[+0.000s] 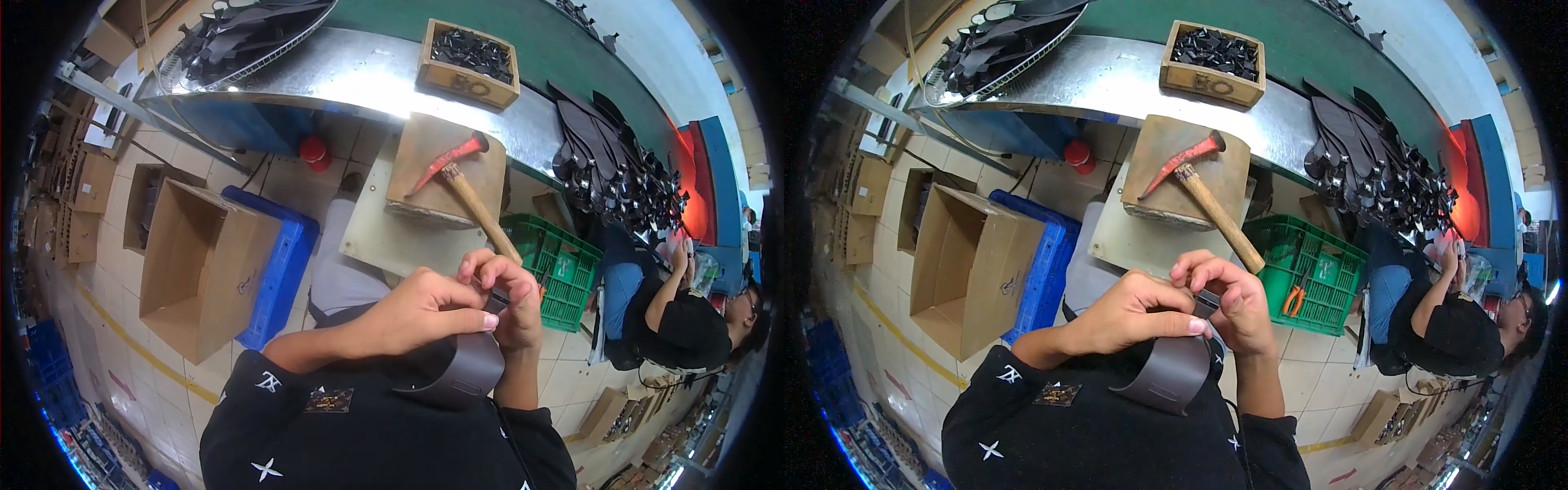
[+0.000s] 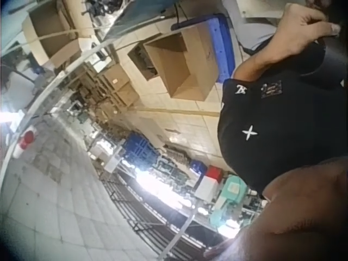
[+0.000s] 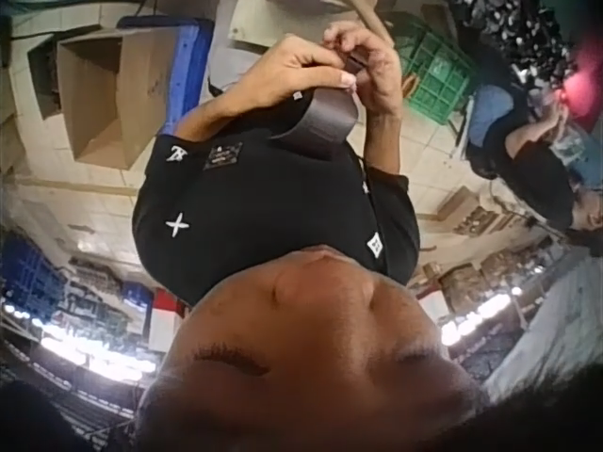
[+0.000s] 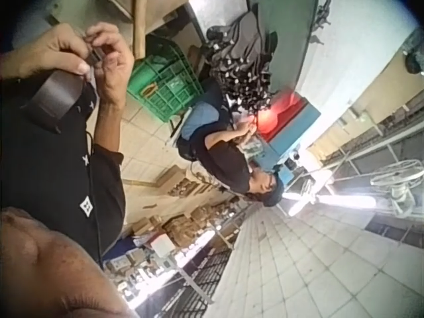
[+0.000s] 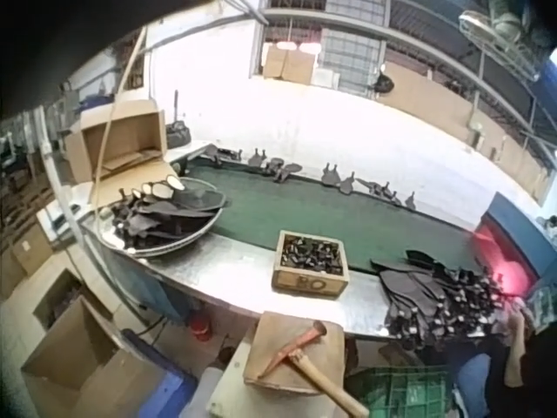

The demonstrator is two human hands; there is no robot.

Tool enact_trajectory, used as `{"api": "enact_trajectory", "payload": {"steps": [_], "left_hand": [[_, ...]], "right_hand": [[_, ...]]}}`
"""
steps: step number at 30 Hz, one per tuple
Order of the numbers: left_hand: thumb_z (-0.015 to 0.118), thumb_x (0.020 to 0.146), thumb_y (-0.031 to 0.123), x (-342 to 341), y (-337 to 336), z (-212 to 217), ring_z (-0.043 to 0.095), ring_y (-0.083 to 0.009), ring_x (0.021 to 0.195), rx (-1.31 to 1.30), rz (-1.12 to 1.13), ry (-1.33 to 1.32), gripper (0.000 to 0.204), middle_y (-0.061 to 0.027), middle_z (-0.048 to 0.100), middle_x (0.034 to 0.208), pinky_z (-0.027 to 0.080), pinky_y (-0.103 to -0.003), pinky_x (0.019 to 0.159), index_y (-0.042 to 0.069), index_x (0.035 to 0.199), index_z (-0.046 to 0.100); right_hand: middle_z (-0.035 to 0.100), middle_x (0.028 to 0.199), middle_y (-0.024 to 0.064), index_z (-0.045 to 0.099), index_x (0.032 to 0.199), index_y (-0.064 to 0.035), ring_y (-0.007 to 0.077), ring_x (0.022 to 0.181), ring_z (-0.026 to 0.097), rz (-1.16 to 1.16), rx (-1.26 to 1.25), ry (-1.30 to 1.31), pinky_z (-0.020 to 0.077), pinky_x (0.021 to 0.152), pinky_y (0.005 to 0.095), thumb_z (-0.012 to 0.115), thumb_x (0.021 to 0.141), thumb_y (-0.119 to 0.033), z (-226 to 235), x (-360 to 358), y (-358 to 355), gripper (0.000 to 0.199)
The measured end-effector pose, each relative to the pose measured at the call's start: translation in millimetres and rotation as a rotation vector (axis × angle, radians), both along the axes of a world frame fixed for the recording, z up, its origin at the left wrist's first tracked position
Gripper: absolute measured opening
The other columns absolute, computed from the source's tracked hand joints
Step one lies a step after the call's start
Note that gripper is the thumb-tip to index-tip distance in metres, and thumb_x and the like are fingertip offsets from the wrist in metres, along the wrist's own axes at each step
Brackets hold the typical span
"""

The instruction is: Assembling shoe components by attaching metal pieces to the sole using a hammer and cutting excess material.

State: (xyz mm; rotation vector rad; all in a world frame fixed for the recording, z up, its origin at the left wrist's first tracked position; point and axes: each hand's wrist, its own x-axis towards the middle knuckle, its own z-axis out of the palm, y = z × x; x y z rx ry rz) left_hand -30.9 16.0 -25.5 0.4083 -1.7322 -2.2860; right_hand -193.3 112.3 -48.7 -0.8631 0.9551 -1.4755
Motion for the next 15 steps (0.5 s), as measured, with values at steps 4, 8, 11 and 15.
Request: {"api": "enact_trajectory", "payload": {"steps": [4, 8, 11, 15], "left_hand": [[0.065, 0.094, 0.020, 2.2, -4.8, -3.0, 0.047, -0.0058, 0.071, 0.001, -0.055, -0.021, 0.023, 0.0015, 0.057, 0.072, 0.039, -0.025, 0.064, -0.001, 0.097, 0.073], [0.063, 0.096, 0.024, 6.3, -1.8, -21.5, 0.047, -0.0048, 0.076, 0.277, -0.008, -0.126, 0.033, 0.0036, 0.060, 0.086, 0.039, -0.024, 0.064, -0.002, 0.117, 0.065], [0.064, 0.096, 0.017, 6.1, -0.7, -30.8, 0.054, -0.0048, 0.092, 0.504, -0.216, -0.046, 0.052, -0.0009, 0.062, 0.113, 0.045, -0.023, 0.076, -0.002, 0.140, 0.045], [0.069, 0.091, 0.007, 15.1, -18.8, -27.8, 0.059, -0.0075, 0.104, 0.353, -0.236, -0.025, 0.053, -0.0059, 0.065, 0.118, 0.049, -0.024, 0.089, -0.001, 0.139, 0.048]], "right_hand": [[0.057, 0.109, 0.0151, 0.058, 0.094, -0.0010, 0.0210, 0.101, 0.056, 0.001, 0.007, 0.001, 0.0439, 0.092, 0.0334, 0.056, 0.091, -0.062, -10.9, 1.7, -1.7, 0.061], [0.057, 0.102, 0.0140, 0.057, 0.094, -0.0008, 0.0236, 0.095, 0.056, -0.175, 0.001, -0.073, 0.0465, 0.086, 0.0352, 0.054, 0.095, -0.056, -18.2, 1.9, -4.9, 0.055], [0.058, 0.103, 0.0144, 0.057, 0.099, 0.0001, 0.0222, 0.095, 0.058, -0.446, 0.035, 0.038, 0.0459, 0.089, 0.0359, 0.052, 0.098, -0.048, -17.9, -25.0, 2.4, 0.049], [0.059, 0.115, 0.0106, 0.057, 0.118, 0.0007, 0.0213, 0.101, 0.059, -0.541, -0.128, -0.050, 0.0485, 0.092, 0.0355, 0.049, 0.103, -0.035, -29.9, -55.6, 10.3, 0.040]]}}
